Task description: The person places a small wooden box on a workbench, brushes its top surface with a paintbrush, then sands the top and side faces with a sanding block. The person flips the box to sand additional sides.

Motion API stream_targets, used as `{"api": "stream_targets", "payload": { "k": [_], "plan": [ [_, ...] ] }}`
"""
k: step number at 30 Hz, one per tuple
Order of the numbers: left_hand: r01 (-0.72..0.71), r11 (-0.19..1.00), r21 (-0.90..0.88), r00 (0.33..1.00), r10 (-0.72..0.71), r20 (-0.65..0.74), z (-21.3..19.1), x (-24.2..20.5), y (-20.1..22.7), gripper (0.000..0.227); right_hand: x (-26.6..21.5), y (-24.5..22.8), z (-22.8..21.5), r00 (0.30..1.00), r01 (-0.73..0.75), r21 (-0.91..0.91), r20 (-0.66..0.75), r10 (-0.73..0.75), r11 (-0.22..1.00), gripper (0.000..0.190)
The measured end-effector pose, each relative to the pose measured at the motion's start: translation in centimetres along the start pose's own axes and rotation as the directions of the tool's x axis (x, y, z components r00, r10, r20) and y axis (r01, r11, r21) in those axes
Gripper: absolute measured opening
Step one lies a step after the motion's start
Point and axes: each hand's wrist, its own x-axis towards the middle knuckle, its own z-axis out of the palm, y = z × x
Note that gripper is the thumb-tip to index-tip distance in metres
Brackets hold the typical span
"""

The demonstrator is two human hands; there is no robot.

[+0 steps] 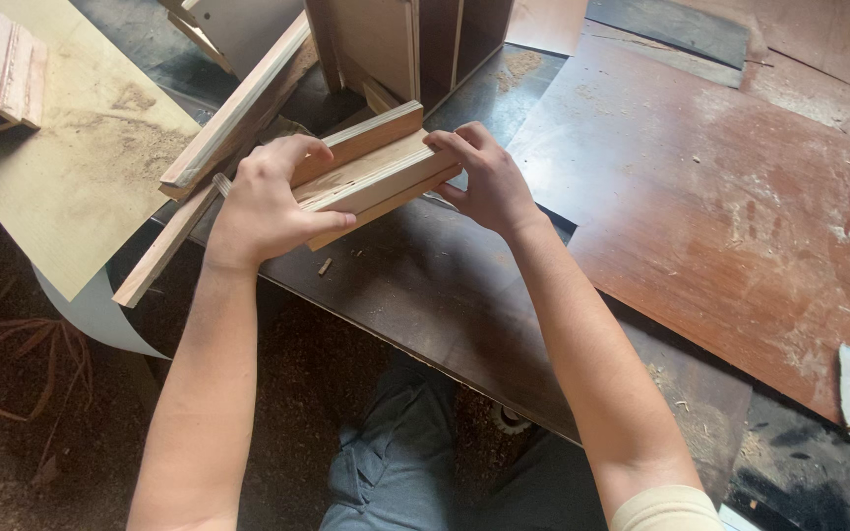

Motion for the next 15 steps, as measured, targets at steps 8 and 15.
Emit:
{"api": "stream_targets", "payload": {
  "k": [8, 15],
  "plan": [
    [-0.051, 0.973, -0.224, 0.998, 0.039, -0.054, 1.4, 2.3, 1.5, 0.052, -2.3, 0.4, -6.4, 0.99, 0.006, 0.032, -0.144, -0.001, 0.999, 0.06],
    [0.01, 0.774, -0.633, 1.0, -0.005, 0.009, 8.5, 8.3, 5.3, 0.042, -7.7, 3.3, -14.7, 0.968, -0.071, 0.057, -0.237, 0.082, 0.996, 0.066]
  ]
}}
